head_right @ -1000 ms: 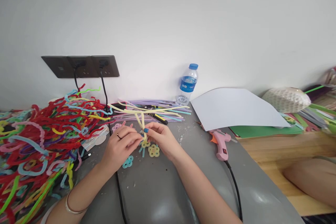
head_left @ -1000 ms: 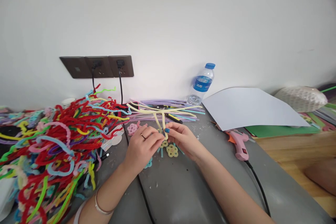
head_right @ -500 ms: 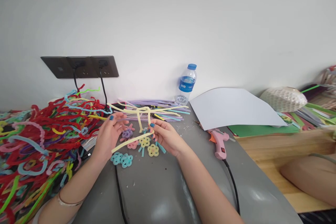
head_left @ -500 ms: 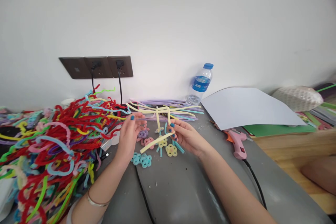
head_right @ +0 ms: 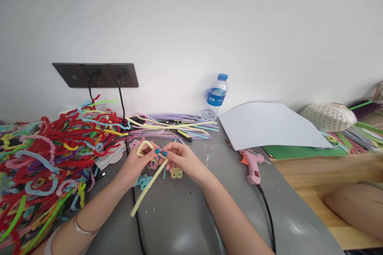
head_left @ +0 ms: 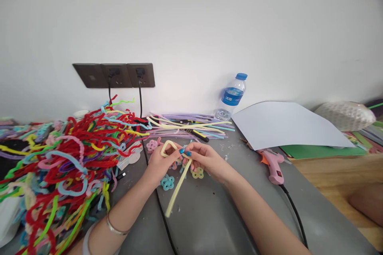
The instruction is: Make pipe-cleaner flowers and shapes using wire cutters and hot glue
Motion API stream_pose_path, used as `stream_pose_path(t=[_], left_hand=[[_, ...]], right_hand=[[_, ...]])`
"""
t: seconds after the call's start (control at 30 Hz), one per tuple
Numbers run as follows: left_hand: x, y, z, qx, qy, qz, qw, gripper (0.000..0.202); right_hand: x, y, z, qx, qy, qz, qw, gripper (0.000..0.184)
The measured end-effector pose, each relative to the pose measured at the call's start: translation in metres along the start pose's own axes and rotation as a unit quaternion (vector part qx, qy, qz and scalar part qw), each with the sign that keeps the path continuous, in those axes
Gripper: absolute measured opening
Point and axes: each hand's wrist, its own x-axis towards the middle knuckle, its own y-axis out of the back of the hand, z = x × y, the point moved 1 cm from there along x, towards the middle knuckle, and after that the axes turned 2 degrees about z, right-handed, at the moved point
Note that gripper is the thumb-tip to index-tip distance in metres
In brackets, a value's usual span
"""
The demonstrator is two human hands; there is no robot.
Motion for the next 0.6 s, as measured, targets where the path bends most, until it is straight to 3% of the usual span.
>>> stream_pose_path(t=[0.2,0.4,0.6], left_hand=[[0.0061,0.0093,0.0028,-0.048,0.02,0.051,0.997,0.049],[0.0037,0.0068,0.0051,-0.07,0.038,0.02,0.997,0.06],[0.002,0.0053,0.0062,-0.093,0.05,-0.001,0.994,0.055]], right_hand=[[-0.0039,0.0052,-0.0075,-0.127,0.174,0.012,0.977,0.019],[-0.0024,0.0046,-0.0036,-0.172,0.226,0.0,0.959,0.015],[-0.0033,0.0037,-0.0038,-0.209,0.249,0.049,0.944,0.013]])
